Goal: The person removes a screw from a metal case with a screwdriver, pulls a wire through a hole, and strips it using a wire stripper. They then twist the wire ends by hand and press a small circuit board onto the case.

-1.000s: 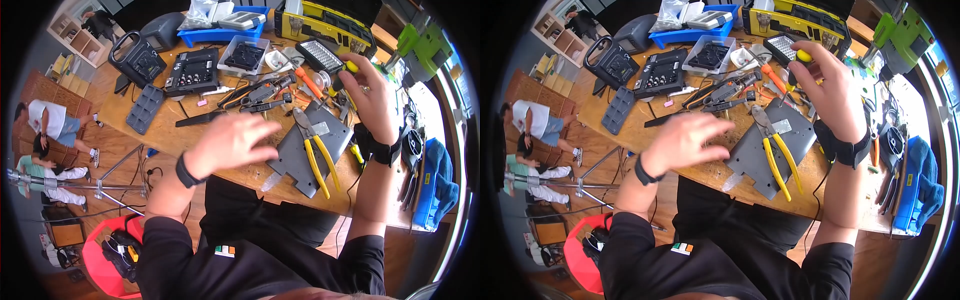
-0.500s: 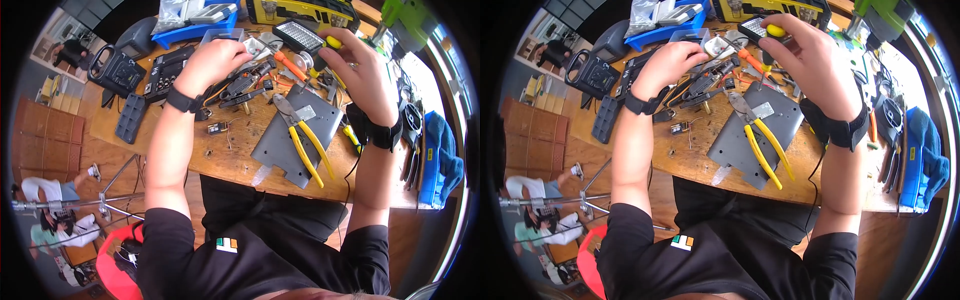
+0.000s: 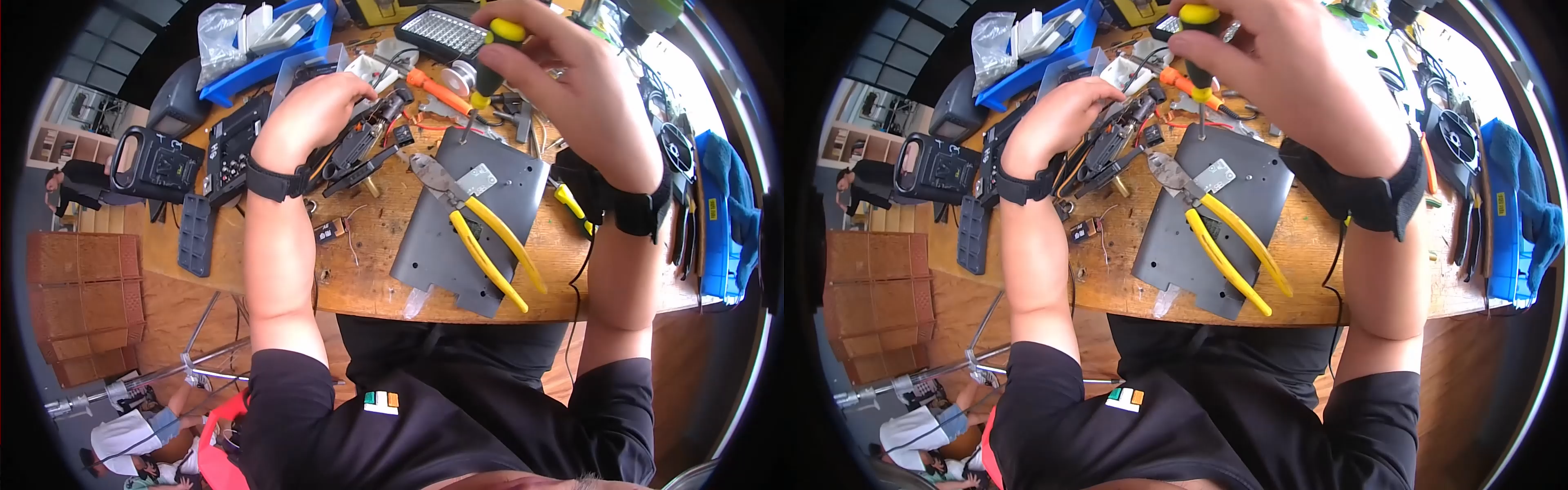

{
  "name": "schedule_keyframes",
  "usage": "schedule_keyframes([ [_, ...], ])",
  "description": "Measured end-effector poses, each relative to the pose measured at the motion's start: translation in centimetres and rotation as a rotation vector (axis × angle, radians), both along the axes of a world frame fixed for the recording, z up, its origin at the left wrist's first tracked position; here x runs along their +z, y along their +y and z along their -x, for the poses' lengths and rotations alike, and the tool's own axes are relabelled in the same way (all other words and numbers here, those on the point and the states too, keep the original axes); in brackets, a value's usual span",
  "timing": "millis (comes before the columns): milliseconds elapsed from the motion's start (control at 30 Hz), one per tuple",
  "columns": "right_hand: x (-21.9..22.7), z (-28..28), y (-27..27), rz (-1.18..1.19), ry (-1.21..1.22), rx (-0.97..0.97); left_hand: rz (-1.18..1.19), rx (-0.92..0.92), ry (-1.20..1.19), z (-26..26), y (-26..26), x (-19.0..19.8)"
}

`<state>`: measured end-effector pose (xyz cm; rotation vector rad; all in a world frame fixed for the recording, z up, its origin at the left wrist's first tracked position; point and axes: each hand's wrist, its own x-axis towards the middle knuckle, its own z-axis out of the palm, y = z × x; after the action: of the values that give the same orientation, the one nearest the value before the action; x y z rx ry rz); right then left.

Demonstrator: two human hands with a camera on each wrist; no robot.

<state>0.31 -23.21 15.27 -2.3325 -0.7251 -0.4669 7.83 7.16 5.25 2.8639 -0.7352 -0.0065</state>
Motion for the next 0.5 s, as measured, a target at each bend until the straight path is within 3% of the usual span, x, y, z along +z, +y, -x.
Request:
schedule_keyframes([
  [100,-1.5,-2.0,-0.5,-0.162,0.149,0.038,0.011,-0.071,-0.038,0.1,0.7,-0.4],
  [167,-3.5,-2.9,-0.6,-0.170,0.036,0.085,0.004,-0.073,-0.044,-0.2,1.1,-0.9],
  [200,-3.2,-2.7,-0.9,-0.142,0.121,0.065,0.001,-0.068,-0.036,-0.2,1.2,-0.9],
  [400,-2.7,-2.2,-0.1,-0.075,0.059,0.063,-0.003,-0.040,0.013,-0.2,1.4,-0.3],
  [500,-3.1,-2.3,0.1,-0.076,-0.014,0.100,0.137,0.005,-0.076,0.8,0.9,1.7],
])
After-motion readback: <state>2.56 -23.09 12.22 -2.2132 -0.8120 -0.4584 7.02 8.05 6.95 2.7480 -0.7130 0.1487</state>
